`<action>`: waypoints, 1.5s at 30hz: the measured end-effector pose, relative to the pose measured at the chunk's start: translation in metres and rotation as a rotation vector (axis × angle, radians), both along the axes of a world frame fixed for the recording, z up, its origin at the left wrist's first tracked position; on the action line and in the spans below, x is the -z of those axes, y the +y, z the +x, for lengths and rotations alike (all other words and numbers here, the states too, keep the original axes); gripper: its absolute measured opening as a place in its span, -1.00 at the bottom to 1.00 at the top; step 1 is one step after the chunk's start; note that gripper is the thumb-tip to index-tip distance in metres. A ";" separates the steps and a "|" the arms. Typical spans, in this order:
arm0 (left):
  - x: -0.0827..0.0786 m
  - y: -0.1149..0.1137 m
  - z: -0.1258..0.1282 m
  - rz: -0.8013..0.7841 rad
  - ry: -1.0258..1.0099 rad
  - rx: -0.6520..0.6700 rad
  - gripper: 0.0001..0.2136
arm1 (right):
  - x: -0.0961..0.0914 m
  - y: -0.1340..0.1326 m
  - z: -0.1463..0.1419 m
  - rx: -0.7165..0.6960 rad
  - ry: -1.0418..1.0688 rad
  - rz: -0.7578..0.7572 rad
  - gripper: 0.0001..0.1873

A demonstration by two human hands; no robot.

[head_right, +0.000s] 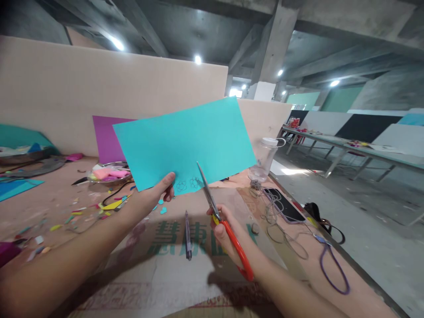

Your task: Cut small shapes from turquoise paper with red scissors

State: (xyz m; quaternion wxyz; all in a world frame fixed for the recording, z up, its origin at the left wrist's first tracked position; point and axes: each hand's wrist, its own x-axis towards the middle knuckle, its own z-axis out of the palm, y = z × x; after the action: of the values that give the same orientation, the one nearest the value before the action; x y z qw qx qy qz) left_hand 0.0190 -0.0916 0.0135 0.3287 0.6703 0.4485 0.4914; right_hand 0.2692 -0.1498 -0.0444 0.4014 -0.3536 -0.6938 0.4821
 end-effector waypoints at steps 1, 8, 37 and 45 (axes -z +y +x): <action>0.001 0.001 -0.001 0.006 0.001 0.001 -0.39 | 0.001 0.000 0.000 0.002 0.008 -0.011 -0.30; 0.004 0.005 -0.007 -0.039 0.069 -0.051 -0.37 | 0.002 0.000 -0.001 0.004 0.051 -0.056 -0.31; -0.015 0.020 -0.035 0.093 -0.160 -0.043 -0.49 | 0.000 -0.003 -0.005 -0.050 0.138 -0.197 -0.29; -0.017 0.021 -0.031 0.125 -0.109 0.038 -0.43 | 0.006 -0.002 -0.008 -0.041 0.187 -0.171 -0.37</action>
State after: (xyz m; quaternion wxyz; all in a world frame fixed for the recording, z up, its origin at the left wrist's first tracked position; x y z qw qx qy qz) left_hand -0.0120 -0.0706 0.0307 0.3193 0.6701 0.3856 0.5480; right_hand 0.2616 -0.1518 -0.0500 0.4226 -0.3259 -0.6169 0.5785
